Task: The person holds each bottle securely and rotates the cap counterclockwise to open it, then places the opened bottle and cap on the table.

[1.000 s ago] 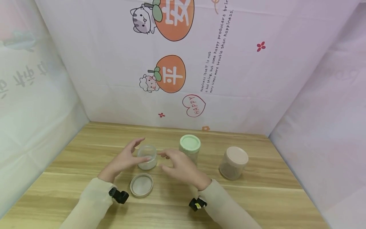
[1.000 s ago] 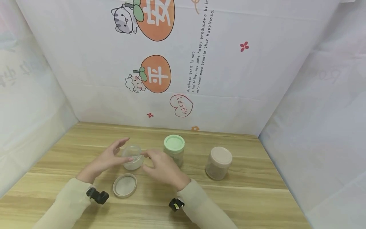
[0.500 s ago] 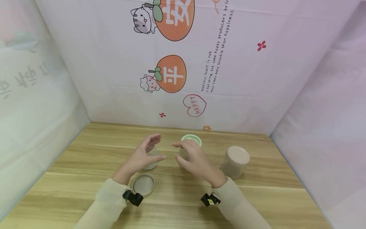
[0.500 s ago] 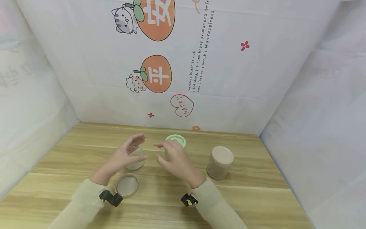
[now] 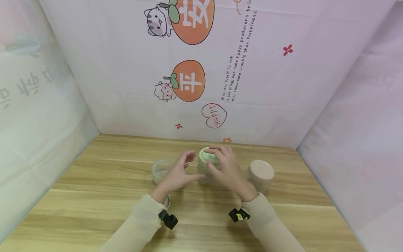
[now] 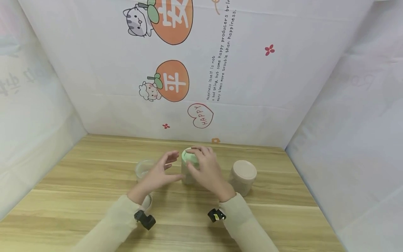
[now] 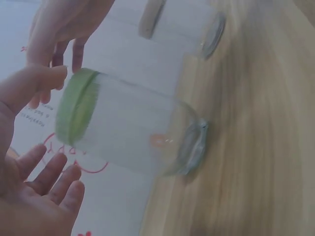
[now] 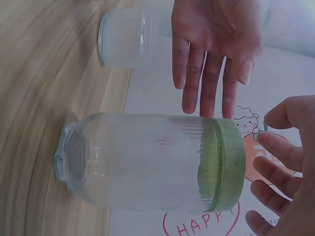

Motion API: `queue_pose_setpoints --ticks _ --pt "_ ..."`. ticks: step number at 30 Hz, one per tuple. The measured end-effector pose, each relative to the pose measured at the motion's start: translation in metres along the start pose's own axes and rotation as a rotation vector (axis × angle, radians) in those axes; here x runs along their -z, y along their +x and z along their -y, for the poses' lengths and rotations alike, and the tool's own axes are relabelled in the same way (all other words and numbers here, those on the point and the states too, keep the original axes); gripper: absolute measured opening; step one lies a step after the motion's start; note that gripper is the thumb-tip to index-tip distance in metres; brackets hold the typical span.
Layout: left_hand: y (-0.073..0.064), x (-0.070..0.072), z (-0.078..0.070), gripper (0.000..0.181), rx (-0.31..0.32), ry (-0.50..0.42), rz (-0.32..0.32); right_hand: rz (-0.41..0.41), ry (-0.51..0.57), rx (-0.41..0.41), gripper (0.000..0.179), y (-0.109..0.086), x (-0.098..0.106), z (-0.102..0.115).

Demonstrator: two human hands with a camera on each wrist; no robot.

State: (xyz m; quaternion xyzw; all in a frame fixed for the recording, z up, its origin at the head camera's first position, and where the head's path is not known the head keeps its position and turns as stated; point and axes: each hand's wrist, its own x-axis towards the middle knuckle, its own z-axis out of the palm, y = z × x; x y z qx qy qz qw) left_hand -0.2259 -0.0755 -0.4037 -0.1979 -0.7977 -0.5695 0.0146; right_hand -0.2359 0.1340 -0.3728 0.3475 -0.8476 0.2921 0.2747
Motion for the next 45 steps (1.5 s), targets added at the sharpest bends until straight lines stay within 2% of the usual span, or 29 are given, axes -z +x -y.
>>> queue_pose_setpoints --ticks 10,14,19,26,33,40,45 --pt "0.012 -0.028 0.011 0.085 0.036 -0.006 -0.072 0.069 -0.027 -0.110 0.043 -0.006 0.003 -0.012" --pt "0.016 -0.035 0.015 0.087 0.057 0.000 -0.108 0.111 -0.036 -0.158 0.052 -0.007 0.005 -0.012" --pt "0.024 -0.044 0.022 0.088 0.078 0.018 -0.139 0.155 -0.107 -0.234 0.066 -0.005 0.005 -0.013" --pt "0.030 -0.051 0.027 0.086 0.088 0.020 -0.173 0.183 -0.150 -0.333 0.074 0.000 0.003 -0.012" --pt "0.034 -0.056 0.029 0.085 0.107 0.008 -0.176 0.169 -0.203 -0.325 0.077 0.002 -0.002 -0.014" --pt "0.036 -0.055 0.032 0.084 0.080 -0.030 -0.165 0.098 -0.120 -0.280 0.076 0.001 -0.008 -0.020" --pt "0.035 -0.053 0.031 0.083 0.090 -0.074 -0.131 0.077 -0.077 -0.291 0.078 -0.002 -0.012 -0.022"
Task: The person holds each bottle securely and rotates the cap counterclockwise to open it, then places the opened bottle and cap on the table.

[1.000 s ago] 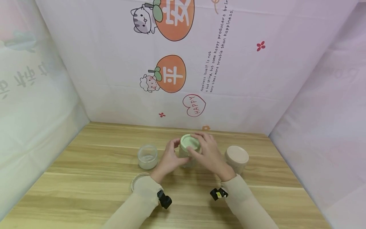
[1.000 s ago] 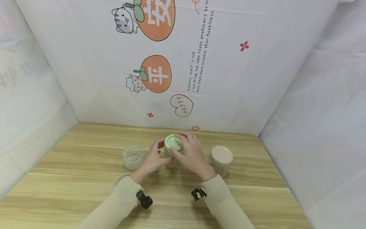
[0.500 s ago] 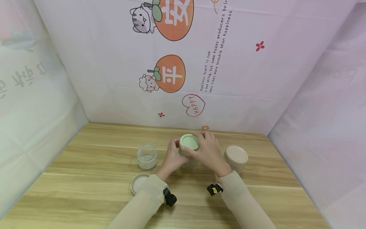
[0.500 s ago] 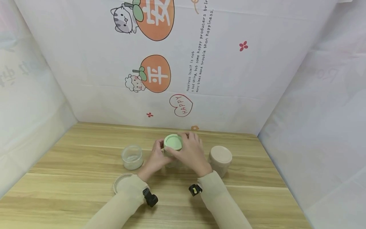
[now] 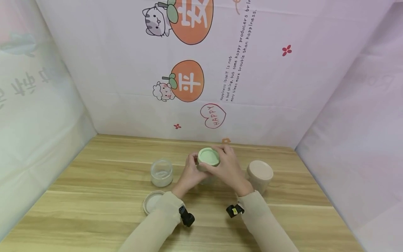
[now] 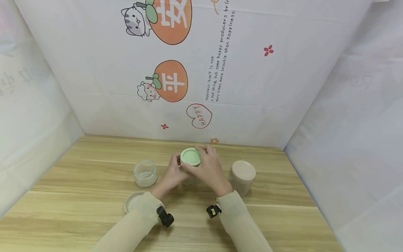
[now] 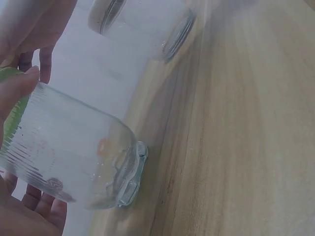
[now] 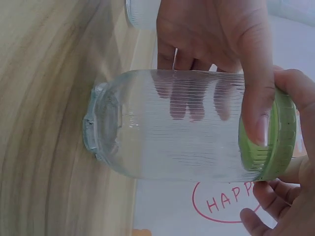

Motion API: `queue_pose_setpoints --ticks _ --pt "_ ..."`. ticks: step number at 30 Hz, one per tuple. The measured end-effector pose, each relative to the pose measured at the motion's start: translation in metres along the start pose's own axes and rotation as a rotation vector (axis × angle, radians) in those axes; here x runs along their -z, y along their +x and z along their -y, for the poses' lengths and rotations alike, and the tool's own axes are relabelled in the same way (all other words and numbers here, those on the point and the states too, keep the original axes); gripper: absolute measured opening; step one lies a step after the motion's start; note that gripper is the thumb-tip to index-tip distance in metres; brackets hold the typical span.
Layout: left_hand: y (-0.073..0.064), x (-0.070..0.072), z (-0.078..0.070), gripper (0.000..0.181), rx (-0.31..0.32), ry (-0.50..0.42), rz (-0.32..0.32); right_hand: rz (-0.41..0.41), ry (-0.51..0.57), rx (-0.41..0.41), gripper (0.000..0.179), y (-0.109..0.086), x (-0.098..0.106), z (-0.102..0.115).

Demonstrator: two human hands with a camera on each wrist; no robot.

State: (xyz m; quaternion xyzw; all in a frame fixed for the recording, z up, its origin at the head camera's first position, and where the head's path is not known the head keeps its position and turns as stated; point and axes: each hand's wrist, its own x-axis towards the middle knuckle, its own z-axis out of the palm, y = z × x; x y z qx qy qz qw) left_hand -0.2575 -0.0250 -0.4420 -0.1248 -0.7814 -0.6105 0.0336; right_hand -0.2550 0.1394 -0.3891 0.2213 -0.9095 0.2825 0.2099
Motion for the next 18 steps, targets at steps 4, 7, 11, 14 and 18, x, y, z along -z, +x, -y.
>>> queue_pose_setpoints --ticks 4,7,11,14,18 --pt "-0.001 0.002 -0.002 0.084 0.009 -0.010 0.024 -0.003 0.020 -0.015 0.080 -0.001 -0.001 -0.001" --pt "-0.001 0.003 -0.002 0.084 0.016 -0.015 0.035 -0.002 0.031 -0.017 0.079 -0.001 -0.002 -0.002" --pt "-0.002 0.005 -0.004 0.083 0.025 -0.045 0.047 0.011 0.055 -0.013 0.080 0.000 -0.002 -0.005" --pt "-0.002 0.007 -0.005 0.084 0.032 -0.065 0.058 0.037 0.076 -0.002 0.080 0.001 -0.001 -0.009" --pt "-0.002 0.009 -0.003 0.085 0.037 -0.069 0.070 0.106 0.106 0.022 0.078 0.006 0.003 -0.013"
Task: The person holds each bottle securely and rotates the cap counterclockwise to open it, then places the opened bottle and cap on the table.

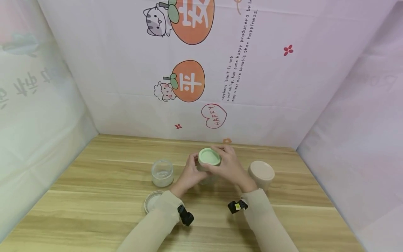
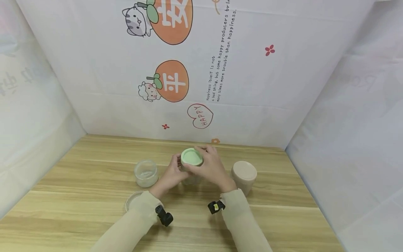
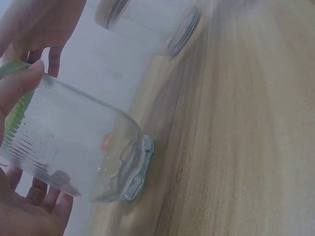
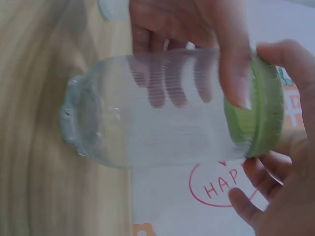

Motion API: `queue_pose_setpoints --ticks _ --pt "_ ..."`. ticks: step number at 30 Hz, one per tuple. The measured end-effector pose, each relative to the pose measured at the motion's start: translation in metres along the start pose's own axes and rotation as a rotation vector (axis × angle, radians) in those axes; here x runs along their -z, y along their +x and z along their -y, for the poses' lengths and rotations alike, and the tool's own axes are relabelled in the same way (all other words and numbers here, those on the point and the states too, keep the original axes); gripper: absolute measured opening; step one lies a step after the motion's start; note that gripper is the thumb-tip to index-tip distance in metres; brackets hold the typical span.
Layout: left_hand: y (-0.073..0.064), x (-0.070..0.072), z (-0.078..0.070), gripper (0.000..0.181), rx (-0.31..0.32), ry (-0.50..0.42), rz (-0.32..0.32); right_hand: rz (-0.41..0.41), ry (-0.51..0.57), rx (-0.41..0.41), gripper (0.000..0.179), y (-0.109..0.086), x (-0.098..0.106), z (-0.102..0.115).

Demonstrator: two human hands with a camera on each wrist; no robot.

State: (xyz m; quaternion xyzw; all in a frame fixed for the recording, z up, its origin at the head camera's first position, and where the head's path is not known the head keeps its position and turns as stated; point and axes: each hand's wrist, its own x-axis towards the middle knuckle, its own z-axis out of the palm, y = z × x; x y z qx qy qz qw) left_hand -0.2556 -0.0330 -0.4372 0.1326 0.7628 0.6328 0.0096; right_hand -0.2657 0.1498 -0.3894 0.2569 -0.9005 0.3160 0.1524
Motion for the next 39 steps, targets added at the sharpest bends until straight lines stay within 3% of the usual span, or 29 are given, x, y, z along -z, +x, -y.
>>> queue_pose_setpoints --ticks 10,25,29,39 --pt "0.001 0.001 -0.001 0.088 0.010 0.030 0.006 0.168 0.096 -0.017 0.076 0.003 0.013 -0.003" --pt "-0.002 0.001 -0.002 0.095 0.033 0.018 0.011 0.210 0.161 0.040 0.073 0.001 0.019 0.000" --pt "0.000 0.001 0.001 0.097 0.031 0.039 0.017 0.169 0.115 0.031 0.069 0.000 0.016 0.006" --pt "-0.001 0.001 0.000 0.086 0.028 0.028 0.009 -0.011 -0.225 0.002 0.068 -0.004 0.010 0.027"
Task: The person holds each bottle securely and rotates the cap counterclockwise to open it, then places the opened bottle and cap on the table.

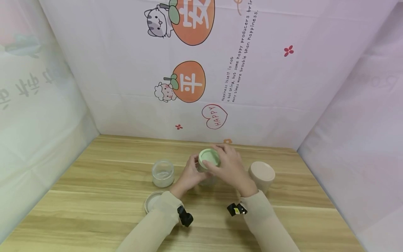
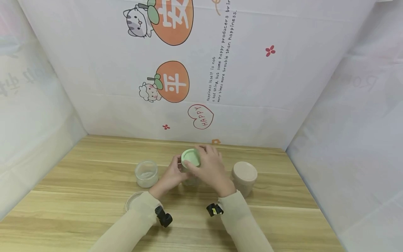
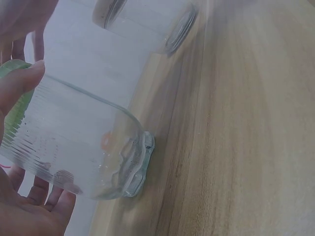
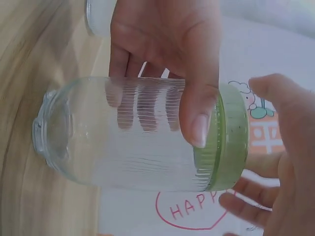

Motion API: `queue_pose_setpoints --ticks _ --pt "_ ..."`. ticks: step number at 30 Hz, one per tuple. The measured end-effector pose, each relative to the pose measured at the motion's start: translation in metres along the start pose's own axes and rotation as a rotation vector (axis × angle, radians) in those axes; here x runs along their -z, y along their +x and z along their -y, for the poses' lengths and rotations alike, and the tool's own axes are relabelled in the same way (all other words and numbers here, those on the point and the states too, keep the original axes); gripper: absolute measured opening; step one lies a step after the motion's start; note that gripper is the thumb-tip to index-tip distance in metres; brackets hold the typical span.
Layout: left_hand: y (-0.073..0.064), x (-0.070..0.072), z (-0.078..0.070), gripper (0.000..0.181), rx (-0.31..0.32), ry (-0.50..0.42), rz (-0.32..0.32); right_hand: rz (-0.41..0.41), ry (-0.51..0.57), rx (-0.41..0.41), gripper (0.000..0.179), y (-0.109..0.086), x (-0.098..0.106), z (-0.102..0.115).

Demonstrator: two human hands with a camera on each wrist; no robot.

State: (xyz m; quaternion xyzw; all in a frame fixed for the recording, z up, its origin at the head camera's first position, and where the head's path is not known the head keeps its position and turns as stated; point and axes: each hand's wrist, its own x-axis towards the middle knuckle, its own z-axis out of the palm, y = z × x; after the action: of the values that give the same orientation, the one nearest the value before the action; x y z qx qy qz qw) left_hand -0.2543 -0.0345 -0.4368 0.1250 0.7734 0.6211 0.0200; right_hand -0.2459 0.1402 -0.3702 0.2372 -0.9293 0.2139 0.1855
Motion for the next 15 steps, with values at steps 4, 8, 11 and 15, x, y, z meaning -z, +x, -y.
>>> queue_pose_setpoints --ticks 4,8,11,15 --pt "0.000 -0.001 0.000 0.084 -0.001 -0.004 -0.003 -0.038 -0.115 -0.038 0.071 -0.003 0.000 0.005" --pt "0.001 -0.002 0.000 0.083 0.003 -0.021 -0.009 -0.067 -0.215 -0.046 0.075 -0.004 -0.001 0.010" --pt "0.001 -0.002 0.000 0.082 0.003 -0.038 -0.009 -0.071 -0.268 -0.056 0.078 -0.004 -0.003 0.012" --pt "0.000 -0.002 -0.002 0.081 0.003 -0.046 -0.009 -0.062 -0.303 -0.067 0.081 -0.004 -0.004 0.014"
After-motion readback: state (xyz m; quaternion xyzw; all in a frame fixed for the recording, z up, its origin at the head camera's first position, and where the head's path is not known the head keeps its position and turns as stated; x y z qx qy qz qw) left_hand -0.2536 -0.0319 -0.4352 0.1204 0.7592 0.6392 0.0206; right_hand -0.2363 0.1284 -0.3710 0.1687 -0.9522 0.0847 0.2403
